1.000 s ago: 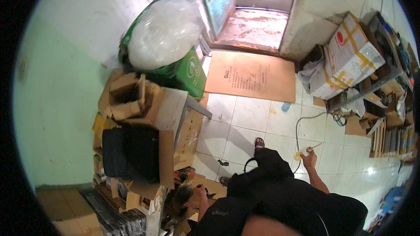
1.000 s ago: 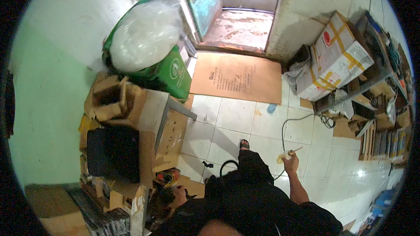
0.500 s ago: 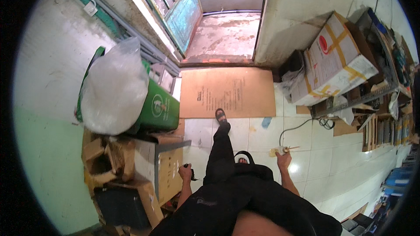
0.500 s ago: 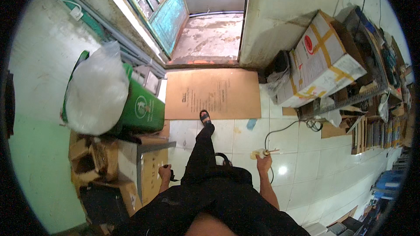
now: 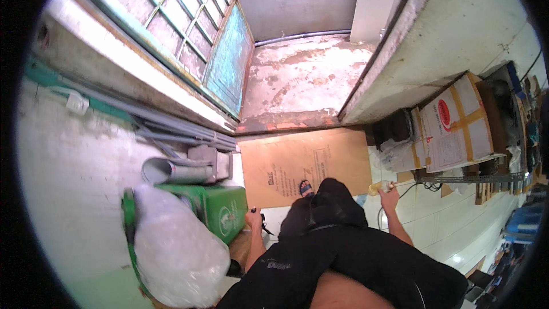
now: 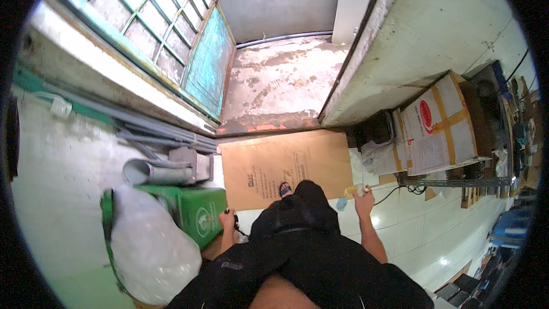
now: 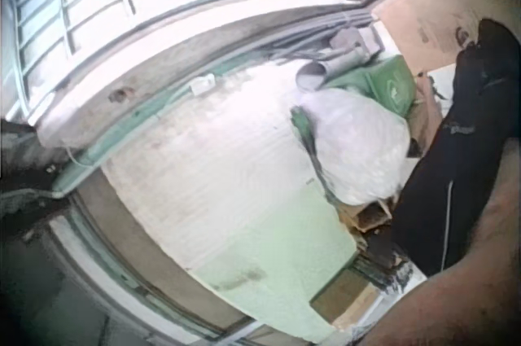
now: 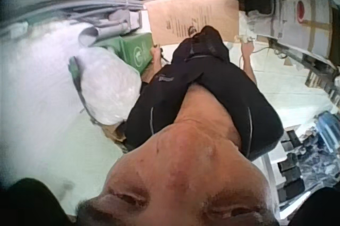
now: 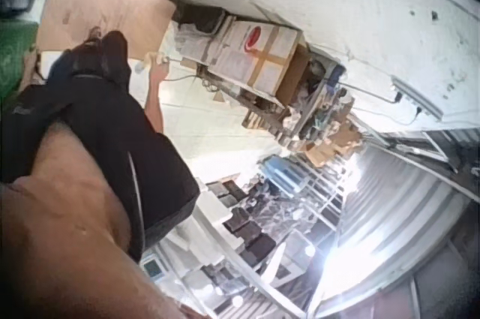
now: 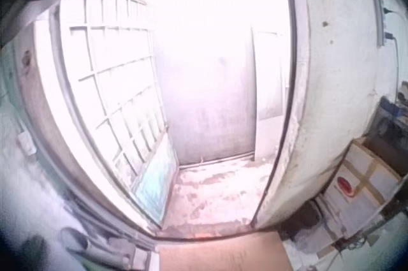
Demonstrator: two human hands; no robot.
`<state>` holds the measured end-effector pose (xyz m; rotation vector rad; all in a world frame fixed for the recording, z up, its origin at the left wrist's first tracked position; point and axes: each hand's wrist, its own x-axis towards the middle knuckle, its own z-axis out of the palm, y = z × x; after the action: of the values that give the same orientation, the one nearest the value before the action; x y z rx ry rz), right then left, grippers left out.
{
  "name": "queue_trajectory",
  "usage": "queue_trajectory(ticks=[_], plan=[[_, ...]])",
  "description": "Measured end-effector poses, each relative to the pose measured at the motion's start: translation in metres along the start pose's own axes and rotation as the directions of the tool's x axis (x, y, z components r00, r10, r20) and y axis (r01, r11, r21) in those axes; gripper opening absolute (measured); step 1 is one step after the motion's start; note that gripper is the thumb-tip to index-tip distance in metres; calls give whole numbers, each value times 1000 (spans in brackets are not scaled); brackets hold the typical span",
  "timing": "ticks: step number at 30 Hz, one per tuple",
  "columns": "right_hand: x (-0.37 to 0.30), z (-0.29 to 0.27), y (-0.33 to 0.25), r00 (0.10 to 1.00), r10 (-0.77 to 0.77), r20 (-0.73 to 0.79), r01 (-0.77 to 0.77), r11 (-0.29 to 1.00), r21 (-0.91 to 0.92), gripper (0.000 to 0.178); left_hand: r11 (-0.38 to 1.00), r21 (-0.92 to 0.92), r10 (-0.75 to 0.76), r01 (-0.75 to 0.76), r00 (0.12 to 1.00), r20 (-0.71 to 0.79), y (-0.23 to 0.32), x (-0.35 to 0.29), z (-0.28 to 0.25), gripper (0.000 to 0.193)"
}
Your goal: The person sits on the floor and applies a liquid from a small bottle to a black fabric component. They then use scissors and pliers to manipulate the component. The person stands up, walks through a warehouse, and returns to the work area.
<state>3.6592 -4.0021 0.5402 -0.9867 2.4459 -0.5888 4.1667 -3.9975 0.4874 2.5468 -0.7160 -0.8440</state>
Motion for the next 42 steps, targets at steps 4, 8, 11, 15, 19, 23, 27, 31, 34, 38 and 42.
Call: queue_trajectory(ticks=[4,8,11,15,19,23,27,31,34,38,42], plan=[[59,44,-59,995,-97,11,97,995,5,56,988,-16,151,-151,988,3,122,101,5,31],[120,80,-134,986,-120,112,126,991,-45,50,981,-40,195,-192,979,63,231,183,31,31],[158,119,-198,979,-34,201,49,997,-67,46,943,103,315,-316,949,27,266,233,44,31],[234,162,-268,987,-32,160,40,998,-42,42,952,233,173,-197,978,120,296,276,43,37],[329,169,-370,950,-291,-115,309,929,202,40,986,150,71,-78,996,50,396,282,32,38],[406,138,-459,966,-209,-151,240,942,235,45,934,340,89,-108,993,72,484,323,71,43],[479,123,-503,980,-70,-187,127,940,316,47,867,454,159,-206,977,141,575,376,138,47],[563,166,-458,913,76,-402,12,977,212,48,900,370,171,-231,967,187,691,429,231,48],[618,162,-446,911,236,-337,-160,958,238,52,918,294,250,-267,964,95,726,529,336,48],[675,113,-451,802,402,-442,-270,903,333,50,812,359,345,-460,874,341,868,508,372,39],[750,40,-435,680,517,-520,-383,855,349,52,642,116,658,-758,623,423,1028,455,416,28]])
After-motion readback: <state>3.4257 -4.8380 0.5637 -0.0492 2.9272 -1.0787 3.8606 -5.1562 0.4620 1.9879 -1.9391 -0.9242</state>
